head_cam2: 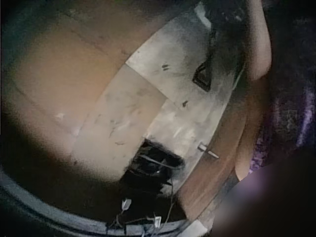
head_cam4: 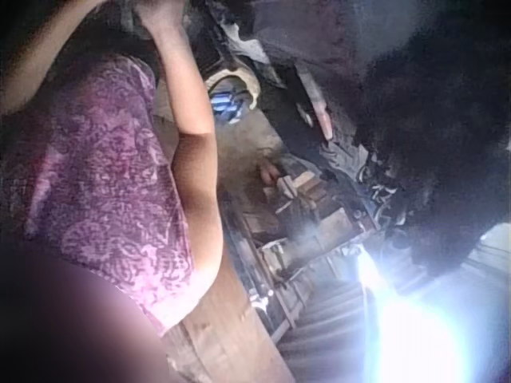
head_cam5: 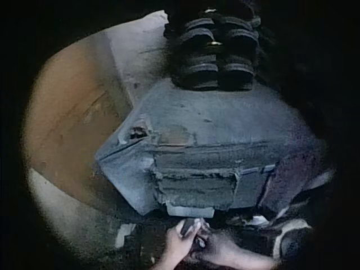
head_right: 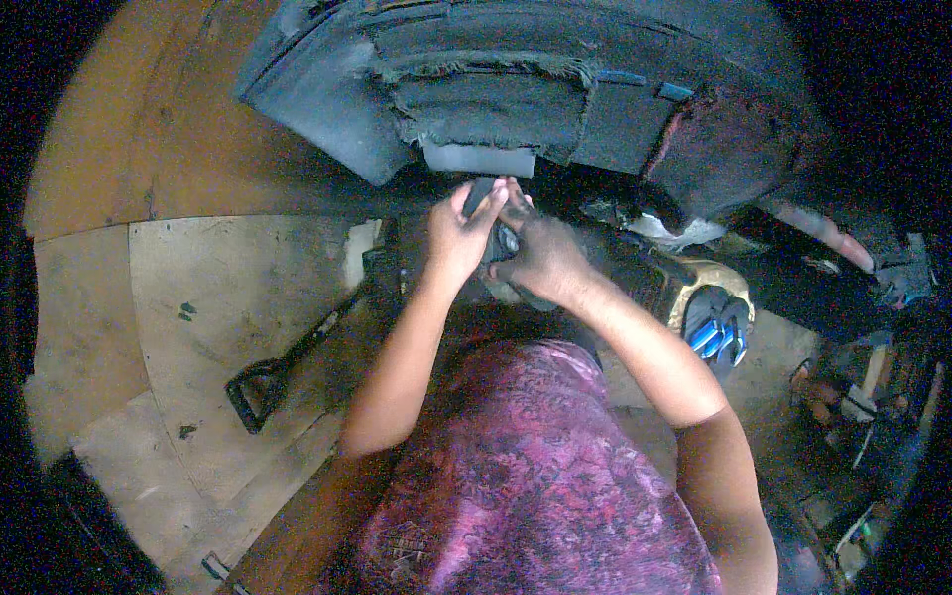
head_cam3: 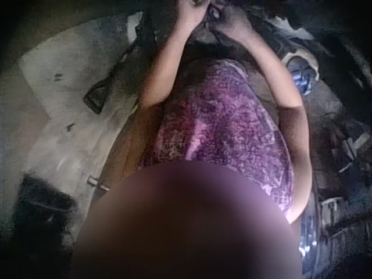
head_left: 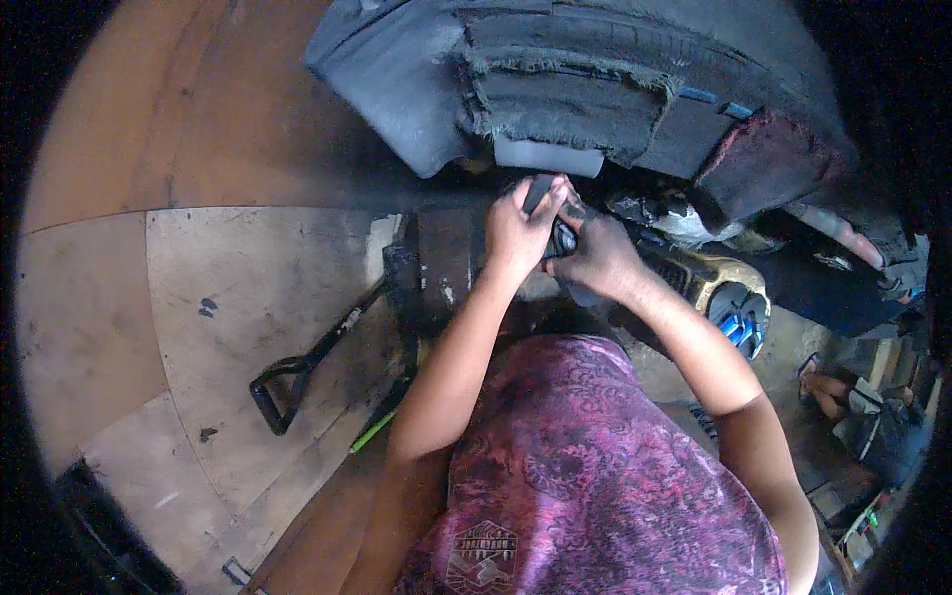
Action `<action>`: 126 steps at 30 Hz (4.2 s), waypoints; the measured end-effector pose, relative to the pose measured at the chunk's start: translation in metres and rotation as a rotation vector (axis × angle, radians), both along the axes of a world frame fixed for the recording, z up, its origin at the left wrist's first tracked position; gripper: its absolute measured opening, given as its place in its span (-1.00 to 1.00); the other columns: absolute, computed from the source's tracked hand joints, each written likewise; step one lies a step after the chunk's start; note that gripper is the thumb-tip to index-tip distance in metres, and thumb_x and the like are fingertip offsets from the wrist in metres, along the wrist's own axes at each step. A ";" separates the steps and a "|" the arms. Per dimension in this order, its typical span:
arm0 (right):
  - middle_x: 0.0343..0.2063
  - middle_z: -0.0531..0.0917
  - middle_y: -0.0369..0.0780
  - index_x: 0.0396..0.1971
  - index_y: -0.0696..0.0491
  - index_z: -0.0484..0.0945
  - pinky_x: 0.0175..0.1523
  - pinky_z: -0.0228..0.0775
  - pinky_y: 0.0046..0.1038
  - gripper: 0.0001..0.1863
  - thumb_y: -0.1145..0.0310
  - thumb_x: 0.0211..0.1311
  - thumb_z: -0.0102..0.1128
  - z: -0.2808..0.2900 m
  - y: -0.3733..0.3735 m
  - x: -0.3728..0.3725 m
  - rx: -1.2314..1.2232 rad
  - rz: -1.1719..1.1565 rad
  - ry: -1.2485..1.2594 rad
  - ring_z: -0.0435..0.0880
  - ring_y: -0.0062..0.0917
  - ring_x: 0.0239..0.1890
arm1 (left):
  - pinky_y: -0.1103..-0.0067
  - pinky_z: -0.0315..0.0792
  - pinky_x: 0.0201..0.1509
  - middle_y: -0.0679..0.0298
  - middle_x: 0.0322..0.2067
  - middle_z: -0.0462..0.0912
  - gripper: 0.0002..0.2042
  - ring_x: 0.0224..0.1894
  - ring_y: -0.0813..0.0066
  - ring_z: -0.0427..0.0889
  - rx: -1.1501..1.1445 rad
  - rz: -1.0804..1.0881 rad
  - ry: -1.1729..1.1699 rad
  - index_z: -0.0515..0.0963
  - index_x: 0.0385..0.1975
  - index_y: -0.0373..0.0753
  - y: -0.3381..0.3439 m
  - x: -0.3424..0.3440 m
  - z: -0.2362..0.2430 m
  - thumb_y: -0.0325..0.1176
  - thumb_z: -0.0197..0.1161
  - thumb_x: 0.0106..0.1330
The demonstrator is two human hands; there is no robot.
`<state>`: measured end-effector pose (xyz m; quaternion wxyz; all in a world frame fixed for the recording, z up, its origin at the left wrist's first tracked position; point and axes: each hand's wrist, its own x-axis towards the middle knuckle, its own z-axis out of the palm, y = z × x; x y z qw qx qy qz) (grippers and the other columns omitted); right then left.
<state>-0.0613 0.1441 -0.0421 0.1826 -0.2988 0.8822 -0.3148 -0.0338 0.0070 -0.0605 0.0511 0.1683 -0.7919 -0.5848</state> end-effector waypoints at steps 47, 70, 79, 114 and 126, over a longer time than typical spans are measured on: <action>0.32 0.18 -0.14 0.09 -0.03 0.46 0.15 0.37 -0.17 -0.51 0.37 0.07 0.02 -0.004 0.005 0.043 0.112 0.062 0.603 0.20 -0.10 0.31 | 0.63 0.42 -0.11 0.29 -0.22 0.60 -0.64 -0.20 0.63 0.52 0.404 0.093 0.063 0.45 -0.03 -0.37 0.006 0.045 0.032 -0.28 0.26 0.28; 0.39 -0.05 -0.18 0.29 -0.12 0.18 0.43 -0.44 -0.07 -0.37 0.31 0.14 -0.06 0.014 0.006 0.007 -0.110 0.420 0.462 -0.15 -0.12 0.42 | 0.65 0.39 -0.09 0.25 -0.23 0.60 -0.73 -0.21 0.63 0.50 0.160 0.295 0.155 0.47 -0.11 -0.42 0.012 0.047 0.075 -0.32 0.13 0.37; 0.39 -0.06 -0.15 0.30 -0.14 0.19 0.35 -0.74 0.08 -0.40 0.21 0.19 -0.13 0.026 -0.031 0.033 -0.103 0.380 0.747 -0.23 -0.03 0.41 | 0.65 0.40 -0.12 0.30 -0.26 0.62 -0.74 -0.25 0.62 0.53 0.102 0.357 0.192 0.51 -0.17 -0.34 -0.010 0.074 0.112 -0.25 0.16 0.35; 0.03 0.53 -0.08 0.19 0.03 0.35 0.18 0.31 -0.39 -0.45 0.40 0.17 0.23 0.095 0.092 0.062 -0.362 -0.626 0.122 0.50 -0.36 0.09 | 0.23 0.53 -0.10 0.15 -0.05 0.50 -0.57 -0.04 0.23 0.54 1.087 -0.042 0.037 0.30 0.04 -0.27 0.003 0.101 0.058 -0.57 0.20 0.16; -0.13 0.62 -0.28 0.17 0.12 0.31 -0.29 0.51 -0.64 -0.44 0.36 0.18 0.25 0.019 0.045 0.063 -0.710 -0.674 -0.841 0.58 -0.71 -0.24 | 0.59 0.36 0.02 0.25 -0.15 0.54 -0.62 -0.11 0.53 0.51 0.693 0.397 -0.203 0.38 0.03 -0.37 -0.029 0.197 0.068 -0.42 0.23 0.24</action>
